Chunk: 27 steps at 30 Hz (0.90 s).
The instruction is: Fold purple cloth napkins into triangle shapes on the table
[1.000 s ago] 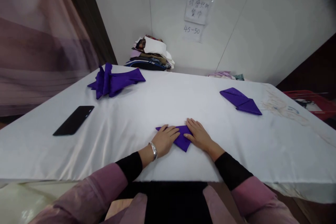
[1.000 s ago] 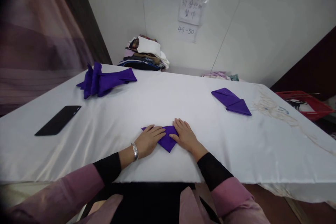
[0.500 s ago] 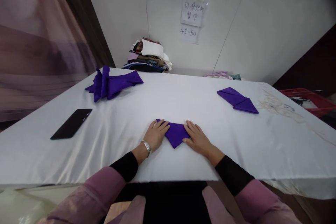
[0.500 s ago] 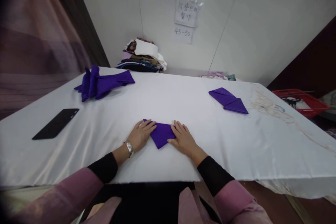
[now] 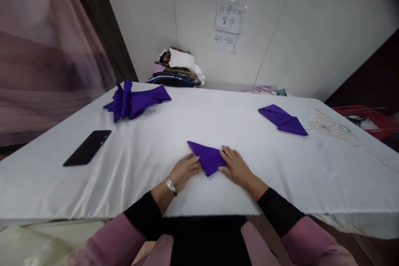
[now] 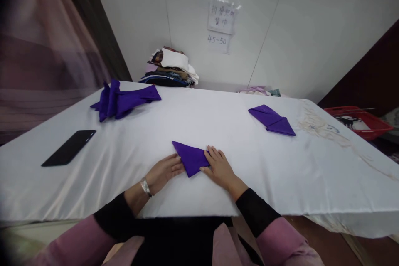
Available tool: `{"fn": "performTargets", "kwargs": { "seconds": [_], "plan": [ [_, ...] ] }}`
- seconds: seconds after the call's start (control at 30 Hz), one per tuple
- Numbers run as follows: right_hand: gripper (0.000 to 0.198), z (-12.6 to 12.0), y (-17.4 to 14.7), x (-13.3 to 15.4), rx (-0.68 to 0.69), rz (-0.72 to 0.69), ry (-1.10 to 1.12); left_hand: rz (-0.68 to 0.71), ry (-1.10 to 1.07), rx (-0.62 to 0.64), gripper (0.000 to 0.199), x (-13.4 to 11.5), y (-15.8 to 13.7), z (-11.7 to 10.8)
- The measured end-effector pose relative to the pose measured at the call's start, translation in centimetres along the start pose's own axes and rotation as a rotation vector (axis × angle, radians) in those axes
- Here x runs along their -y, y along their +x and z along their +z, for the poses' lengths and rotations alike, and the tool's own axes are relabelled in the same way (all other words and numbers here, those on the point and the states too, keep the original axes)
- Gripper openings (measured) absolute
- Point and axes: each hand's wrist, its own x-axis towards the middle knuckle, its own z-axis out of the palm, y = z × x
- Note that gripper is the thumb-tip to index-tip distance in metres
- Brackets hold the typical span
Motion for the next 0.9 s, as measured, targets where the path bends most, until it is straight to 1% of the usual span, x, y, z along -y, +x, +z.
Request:
{"fn": "performTargets", "kwargs": {
  "seconds": [0.07,0.1,0.23,0.37,0.43,0.5,0.57,0.63,0.7,0.8,0.9],
  "plan": [
    [0.065,0.2,-0.3,0.1,-0.011,-0.002,0.000,0.015,0.030,0.041,0.037,0.0,1.2,0.5],
    [0.065,0.3,-0.4,0.2,-0.018,-0.003,0.001,0.016,0.049,0.038,0.038,0.0,1.8,0.7],
    [0.065,0.4,-0.9,0.5,-0.040,0.011,0.029,0.029,0.089,-0.039,0.039,0.2,3.8,1.9],
    [0.065,0.1,-1.2,0.6,-0.038,0.032,0.147,0.053,0.032,-0.043,0.025,0.3,4.7,2.6],
    [0.064,-0.3,-1.3,0.4,-0.041,0.051,0.280,0.035,-0.001,-0.022,0.022,0.1,5.0,2.6],
    [0.062,-0.8,-1.3,-0.2,-0.073,0.112,0.457,0.009,-0.034,0.024,0.022,-0.1,5.1,2.3],
    [0.061,-1.6,-1.0,-0.9,-0.131,0.227,0.628,-0.022,-0.054,0.053,0.023,-0.4,5.3,2.0],
    [0.058,-2.5,-0.5,-1.8,-0.186,0.347,0.776,-0.054,-0.056,0.049,0.023,-0.7,5.5,1.8],
    [0.056,-3.3,0.1,-2.6,-0.214,0.424,0.923,-0.075,-0.046,0.042,0.022,-1.0,5.6,1.7],
    [0.055,-4.3,1.1,-3.1,-0.174,0.448,1.120,-0.093,-0.027,0.062,0.022,-1.3,5.7,1.9],
    [0.057,-4.5,2.0,-2.9,-0.040,0.387,1.248,-0.088,0.003,0.113,0.023,-1.8,5.6,2.4]
  ]
}}
